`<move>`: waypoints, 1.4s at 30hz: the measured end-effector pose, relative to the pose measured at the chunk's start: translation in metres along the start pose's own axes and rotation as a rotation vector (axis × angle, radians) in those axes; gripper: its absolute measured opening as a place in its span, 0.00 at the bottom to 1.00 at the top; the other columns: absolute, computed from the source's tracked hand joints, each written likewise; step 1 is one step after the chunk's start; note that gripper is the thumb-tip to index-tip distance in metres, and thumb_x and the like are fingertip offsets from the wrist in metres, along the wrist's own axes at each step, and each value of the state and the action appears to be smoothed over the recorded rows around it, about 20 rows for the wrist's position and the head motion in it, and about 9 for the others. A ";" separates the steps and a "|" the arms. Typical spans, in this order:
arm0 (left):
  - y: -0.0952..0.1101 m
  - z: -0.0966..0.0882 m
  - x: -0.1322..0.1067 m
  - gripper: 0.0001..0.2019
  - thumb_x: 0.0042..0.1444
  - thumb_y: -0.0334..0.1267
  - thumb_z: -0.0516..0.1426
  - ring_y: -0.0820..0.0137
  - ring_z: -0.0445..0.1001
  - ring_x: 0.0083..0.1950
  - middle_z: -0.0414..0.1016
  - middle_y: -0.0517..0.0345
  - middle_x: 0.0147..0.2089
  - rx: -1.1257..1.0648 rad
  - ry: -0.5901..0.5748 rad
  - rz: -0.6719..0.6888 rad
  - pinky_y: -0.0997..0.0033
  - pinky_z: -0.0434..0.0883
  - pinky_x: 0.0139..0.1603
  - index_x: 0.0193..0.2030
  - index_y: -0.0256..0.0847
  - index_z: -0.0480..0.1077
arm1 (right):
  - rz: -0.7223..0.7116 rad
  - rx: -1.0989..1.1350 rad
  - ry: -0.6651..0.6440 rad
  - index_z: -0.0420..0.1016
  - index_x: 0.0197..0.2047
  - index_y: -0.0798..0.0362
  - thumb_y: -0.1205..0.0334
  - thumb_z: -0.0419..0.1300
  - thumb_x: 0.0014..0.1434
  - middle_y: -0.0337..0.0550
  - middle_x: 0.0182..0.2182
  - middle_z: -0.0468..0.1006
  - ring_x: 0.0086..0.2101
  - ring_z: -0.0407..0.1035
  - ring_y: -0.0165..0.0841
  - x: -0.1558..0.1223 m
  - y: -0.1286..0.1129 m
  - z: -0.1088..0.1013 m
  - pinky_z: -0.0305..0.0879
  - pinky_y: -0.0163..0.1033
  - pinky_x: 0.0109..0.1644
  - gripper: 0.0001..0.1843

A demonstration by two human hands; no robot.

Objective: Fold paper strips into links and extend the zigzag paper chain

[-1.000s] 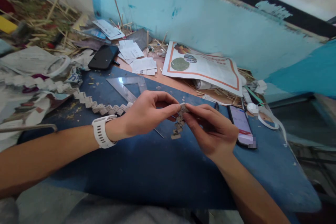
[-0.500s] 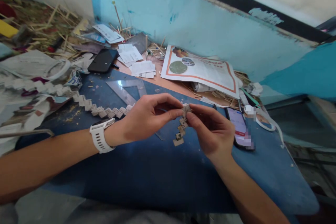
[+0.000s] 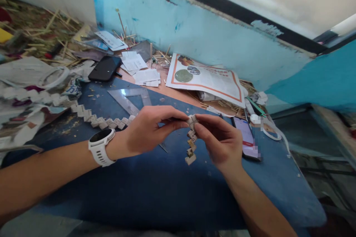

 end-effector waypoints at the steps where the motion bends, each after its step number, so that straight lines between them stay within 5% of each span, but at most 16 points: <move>1: 0.000 0.000 0.000 0.05 0.65 0.33 0.65 0.67 0.87 0.41 0.89 0.54 0.41 -0.007 0.005 -0.012 0.73 0.84 0.47 0.44 0.41 0.85 | -0.015 -0.028 0.003 0.89 0.44 0.43 0.59 0.75 0.60 0.40 0.36 0.90 0.34 0.85 0.37 -0.001 -0.002 0.000 0.86 0.41 0.36 0.08; 14: -0.024 0.005 -0.001 0.04 0.56 0.36 0.69 0.68 0.85 0.36 0.87 0.56 0.33 -0.322 0.082 -0.261 0.74 0.83 0.40 0.35 0.38 0.83 | -0.402 -0.230 -0.043 0.86 0.55 0.41 0.69 0.69 0.65 0.41 0.39 0.87 0.33 0.82 0.33 -0.013 -0.024 0.011 0.84 0.37 0.36 0.18; 23: -0.016 0.002 0.002 0.03 0.58 0.33 0.68 0.66 0.88 0.44 0.89 0.56 0.40 -0.316 0.040 -0.185 0.71 0.85 0.51 0.40 0.40 0.84 | -0.090 -0.048 0.004 0.88 0.46 0.42 0.65 0.73 0.62 0.37 0.37 0.90 0.33 0.85 0.35 -0.003 -0.009 0.004 0.85 0.39 0.37 0.11; 34: -0.027 0.010 0.002 0.04 0.56 0.34 0.70 0.66 0.88 0.38 0.89 0.55 0.35 -0.452 -0.022 -0.262 0.73 0.86 0.44 0.37 0.38 0.84 | -0.126 0.037 -0.139 0.83 0.47 0.44 0.64 0.71 0.64 0.37 0.37 0.88 0.35 0.86 0.34 -0.007 -0.008 0.011 0.84 0.35 0.37 0.09; 42: -0.024 0.007 0.000 0.05 0.57 0.34 0.68 0.68 0.88 0.39 0.88 0.55 0.37 -0.328 0.019 -0.224 0.75 0.85 0.44 0.40 0.37 0.83 | -0.167 -0.141 -0.136 0.81 0.49 0.44 0.68 0.68 0.65 0.37 0.38 0.87 0.33 0.85 0.31 -0.008 -0.013 0.014 0.86 0.35 0.39 0.12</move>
Point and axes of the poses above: each hand's wrist, its own x-axis towards the middle knuckle, its own z-axis out of the palm, y = z × x, the point moved 8 cm from there along x, towards the middle knuckle
